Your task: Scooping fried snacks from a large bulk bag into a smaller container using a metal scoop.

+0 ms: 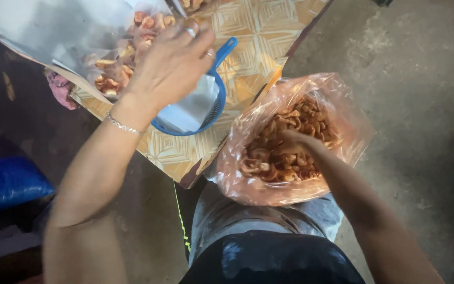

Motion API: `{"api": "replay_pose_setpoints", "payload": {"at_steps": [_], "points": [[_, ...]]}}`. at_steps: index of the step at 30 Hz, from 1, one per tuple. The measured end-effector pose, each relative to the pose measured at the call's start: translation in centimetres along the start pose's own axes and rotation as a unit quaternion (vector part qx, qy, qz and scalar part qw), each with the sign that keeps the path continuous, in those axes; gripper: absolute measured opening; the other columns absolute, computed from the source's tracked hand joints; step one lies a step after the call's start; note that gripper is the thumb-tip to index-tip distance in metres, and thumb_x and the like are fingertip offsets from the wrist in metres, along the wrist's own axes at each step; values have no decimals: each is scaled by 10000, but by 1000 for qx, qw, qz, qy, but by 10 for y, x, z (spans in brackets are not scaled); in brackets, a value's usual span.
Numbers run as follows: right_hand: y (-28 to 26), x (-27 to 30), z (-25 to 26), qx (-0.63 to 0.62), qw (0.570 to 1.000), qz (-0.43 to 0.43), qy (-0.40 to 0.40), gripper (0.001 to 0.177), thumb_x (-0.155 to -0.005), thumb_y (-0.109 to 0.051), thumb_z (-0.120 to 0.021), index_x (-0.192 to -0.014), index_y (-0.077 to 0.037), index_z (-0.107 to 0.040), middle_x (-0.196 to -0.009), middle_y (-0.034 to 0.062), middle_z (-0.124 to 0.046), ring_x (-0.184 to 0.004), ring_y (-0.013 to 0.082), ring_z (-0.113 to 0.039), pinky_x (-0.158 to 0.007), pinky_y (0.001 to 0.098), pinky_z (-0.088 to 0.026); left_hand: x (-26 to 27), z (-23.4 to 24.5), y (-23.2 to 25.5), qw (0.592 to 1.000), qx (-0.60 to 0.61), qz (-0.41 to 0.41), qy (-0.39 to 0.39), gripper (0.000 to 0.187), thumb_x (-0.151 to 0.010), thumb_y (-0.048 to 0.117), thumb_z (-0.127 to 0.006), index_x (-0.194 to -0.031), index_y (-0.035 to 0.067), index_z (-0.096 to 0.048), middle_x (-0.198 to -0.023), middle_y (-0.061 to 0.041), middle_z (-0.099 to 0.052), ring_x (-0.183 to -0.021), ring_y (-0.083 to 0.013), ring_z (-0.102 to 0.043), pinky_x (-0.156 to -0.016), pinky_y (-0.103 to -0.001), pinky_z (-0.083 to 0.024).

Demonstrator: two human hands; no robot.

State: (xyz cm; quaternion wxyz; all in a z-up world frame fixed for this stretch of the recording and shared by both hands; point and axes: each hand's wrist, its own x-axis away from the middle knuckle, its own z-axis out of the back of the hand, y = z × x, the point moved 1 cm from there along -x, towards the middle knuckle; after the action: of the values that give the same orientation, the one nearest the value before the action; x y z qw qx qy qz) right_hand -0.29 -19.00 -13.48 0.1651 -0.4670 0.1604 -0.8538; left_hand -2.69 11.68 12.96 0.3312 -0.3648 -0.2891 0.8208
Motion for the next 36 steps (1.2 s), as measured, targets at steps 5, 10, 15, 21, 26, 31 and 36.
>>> {"api": "replay_pose_setpoints", "payload": {"at_steps": [5, 10, 15, 21, 26, 31, 36], "points": [[27, -7, 4, -22, 999, 46, 10, 168, -913, -196, -669, -1041, -201, -777, -894, -3, -695, -737, 136, -591, -651, 225, -485, -21, 64, -6, 911, 376, 69, -156, 262, -884, 32, -539, -628, 70, -498, -683, -28, -500, -495, -217, -493, -455, -386, -438], [75, 13, 34, -66, 990, 17, 122, 310, -849, -246, -708, -1153, -281, -757, -1229, 18, -657, -1046, 215, -585, -909, 335, -464, 3, 99, 7, 770, 635, 72, -6, 121, -901, 245, -694, -867, 139, -741, -954, -54, -571, -863, -194, -572, -727, -324, -462], [109, 26, 45, -174, 964, 101, 176, 289, -837, -221, -688, -1112, -200, -770, -1338, 96, -630, -1127, 292, -624, -920, 400, -562, 13, 83, 38, 750, 644, 146, -35, 208, -812, 310, -767, -826, 105, -735, -984, -58, -602, -874, -171, -591, -730, -290, -509], [111, 52, 52, -220, 934, 175, 223, 304, -736, -267, -873, -1020, -174, -818, -838, 82, -755, -777, 164, -686, -724, 300, -552, 10, 62, 74, 639, 745, 178, 73, 72, -846, 126, -772, -904, 85, -763, -895, -75, -596, -666, -181, -593, -646, -293, -531], [92, 101, 75, -248, 930, 169, 211, 248, -823, -107, -770, -1067, -68, -787, -906, 101, -748, -865, 182, -644, -839, 328, -526, 8, 22, 115, 649, 739, 176, 31, 98, -813, 165, -803, -888, 139, -745, -968, -84, -602, -826, -279, -652, -701, -343, -531], [98, 126, 103, -222, 927, 174, 248, 270, -795, -63, -804, -1057, -2, -775, -884, 178, -748, -860, 214, -657, -800, 361, -524, -1, -38, 170, 630, 759, 163, -29, 123, -773, 193, -807, -844, 150, -716, -1004, -87, -637, -908, -306, -667, -713, -346, -544], [79, 139, 134, -109, 946, 144, 271, 281, -750, -110, -851, -1017, -39, -800, -880, 183, -764, -846, 253, -687, -790, 376, -514, -25, -56, 191, 622, 772, 107, -74, 161, -718, 243, -822, -833, 181, -728, -961, -99, -645, -898, -319, -671, -751, -376, -538]]}}
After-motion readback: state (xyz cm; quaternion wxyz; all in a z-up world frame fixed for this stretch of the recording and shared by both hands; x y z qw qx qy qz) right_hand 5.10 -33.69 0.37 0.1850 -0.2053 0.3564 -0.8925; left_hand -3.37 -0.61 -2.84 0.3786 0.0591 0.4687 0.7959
